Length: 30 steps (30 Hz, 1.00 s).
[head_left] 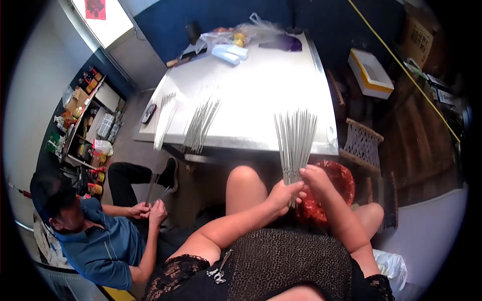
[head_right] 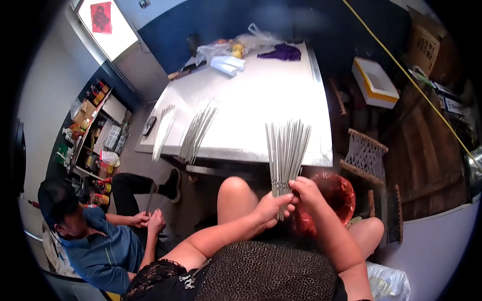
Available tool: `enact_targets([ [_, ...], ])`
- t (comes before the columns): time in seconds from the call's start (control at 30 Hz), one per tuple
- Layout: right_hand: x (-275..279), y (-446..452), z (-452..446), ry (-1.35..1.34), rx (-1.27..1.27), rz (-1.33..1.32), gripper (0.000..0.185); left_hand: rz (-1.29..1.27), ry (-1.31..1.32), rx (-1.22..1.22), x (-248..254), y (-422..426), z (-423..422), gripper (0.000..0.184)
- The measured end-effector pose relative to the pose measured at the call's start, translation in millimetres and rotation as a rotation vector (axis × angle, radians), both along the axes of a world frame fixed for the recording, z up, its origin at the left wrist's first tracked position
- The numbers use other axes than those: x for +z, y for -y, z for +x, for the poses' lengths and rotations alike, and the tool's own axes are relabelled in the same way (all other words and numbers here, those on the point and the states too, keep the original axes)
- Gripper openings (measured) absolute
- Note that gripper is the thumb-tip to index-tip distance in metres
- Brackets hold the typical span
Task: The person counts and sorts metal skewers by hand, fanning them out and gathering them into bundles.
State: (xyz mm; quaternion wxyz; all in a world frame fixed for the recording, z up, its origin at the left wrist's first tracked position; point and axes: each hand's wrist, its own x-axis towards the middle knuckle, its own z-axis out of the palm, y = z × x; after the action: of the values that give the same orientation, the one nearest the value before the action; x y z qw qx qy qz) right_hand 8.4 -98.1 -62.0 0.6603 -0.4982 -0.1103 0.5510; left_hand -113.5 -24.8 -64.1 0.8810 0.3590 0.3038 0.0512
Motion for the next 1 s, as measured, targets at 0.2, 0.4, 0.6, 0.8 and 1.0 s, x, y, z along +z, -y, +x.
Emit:
enact_targets([
  [0.2, 14, -7, -6, 0.016, -0.036, -0.046, 0.018, 0.026, 0.094, -0.032, -1, -1, -1, 0.019],
  [0.4, 18, -2, 0, -0.051, 0.129, -0.006, 0.019, -0.027, 0.085, -0.028, -3, -3, -3, 0.017],
  [0.6, -3, -5, 10, 0.0, 0.115, 0.051, 0.024, -0.102, 0.033, -0.047, 5, -4, -2, 0.012],
  [0.8, 44, -9, 5, -0.133, -0.04, 0.441, 0.054, 0.019, 0.173, -0.306, -4, -9, -5, 0.016],
  [1.0, 111, -42, 45, 0.188, -0.162, 0.359, 0.028, 0.769, 0.316, -0.476, 62, -63, 68, 0.009],
])
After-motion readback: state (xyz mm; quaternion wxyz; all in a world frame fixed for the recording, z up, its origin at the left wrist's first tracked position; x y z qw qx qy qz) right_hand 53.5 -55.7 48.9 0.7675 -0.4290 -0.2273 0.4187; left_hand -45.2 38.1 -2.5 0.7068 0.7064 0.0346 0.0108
